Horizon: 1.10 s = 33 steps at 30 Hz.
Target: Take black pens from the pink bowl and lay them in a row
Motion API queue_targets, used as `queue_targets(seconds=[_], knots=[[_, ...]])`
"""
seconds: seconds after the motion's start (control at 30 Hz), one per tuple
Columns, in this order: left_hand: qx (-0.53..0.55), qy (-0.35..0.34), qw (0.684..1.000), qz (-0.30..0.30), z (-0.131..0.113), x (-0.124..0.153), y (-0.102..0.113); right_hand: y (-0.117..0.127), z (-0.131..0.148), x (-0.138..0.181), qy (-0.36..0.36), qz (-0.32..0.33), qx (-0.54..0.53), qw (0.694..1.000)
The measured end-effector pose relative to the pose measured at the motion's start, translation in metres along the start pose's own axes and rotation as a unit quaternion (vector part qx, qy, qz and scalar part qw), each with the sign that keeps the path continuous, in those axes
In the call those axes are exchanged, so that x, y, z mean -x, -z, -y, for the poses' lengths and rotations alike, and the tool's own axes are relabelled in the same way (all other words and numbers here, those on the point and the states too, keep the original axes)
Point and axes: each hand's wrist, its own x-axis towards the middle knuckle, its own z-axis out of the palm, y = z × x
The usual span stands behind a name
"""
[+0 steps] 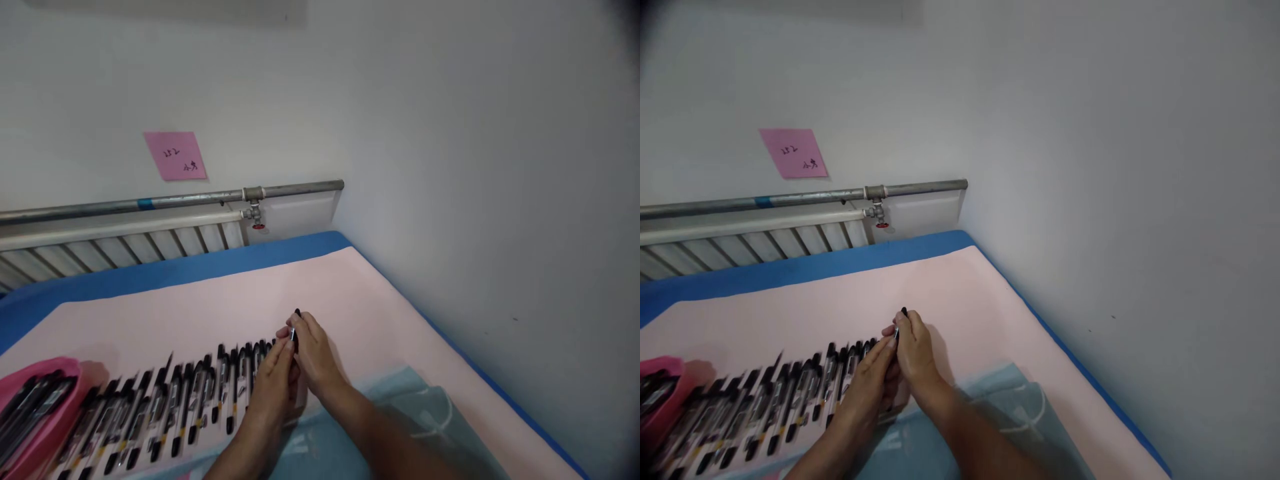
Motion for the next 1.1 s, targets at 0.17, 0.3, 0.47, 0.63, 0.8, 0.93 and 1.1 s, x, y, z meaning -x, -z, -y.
queue_targets(seconds=[0.17, 0.3, 0.47, 0.63, 0.8, 0.93, 1.1], knots=[[0.012, 0.052, 0.998, 0.041, 0.007, 0.003, -0.001, -0.005, 0.000, -0.006, -0.039, -0.042, -0.046, 0.997], [-0.014, 0.046, 0.997, 0.066, 0.011, 0.003, 0.005, 0.011, 0.007, -0.023, 0.005, -0.110, -0.155, 0.982], [-0.040, -0.030, 0.998, 0.040, 0.008, 0.002, 0.014, 0.037, 0.013, -0.026, 0.070, -0.107, -0.138, 0.982], [-0.044, -0.076, 0.996, 0.023, 0.003, 0.003, 0.018, 0.023, 0.014, -0.001, 0.016, 0.051, -0.163, 0.985], [-0.077, -0.136, 0.988, 0.012, 0.003, 0.004, 0.019, 0.009, 0.014, 0.007, -0.013, 0.055, -0.095, 0.994], [-0.148, -0.187, 0.971, 0.000, 0.002, 0.003, 0.022, 0.008, 0.012, 0.004, 0.015, 0.030, -0.038, 0.999], [-0.194, -0.231, 0.953, -0.025, 0.002, -0.003, 0.027, 0.010, 0.010, 0.004, 0.016, 0.042, -0.029, 0.999]])
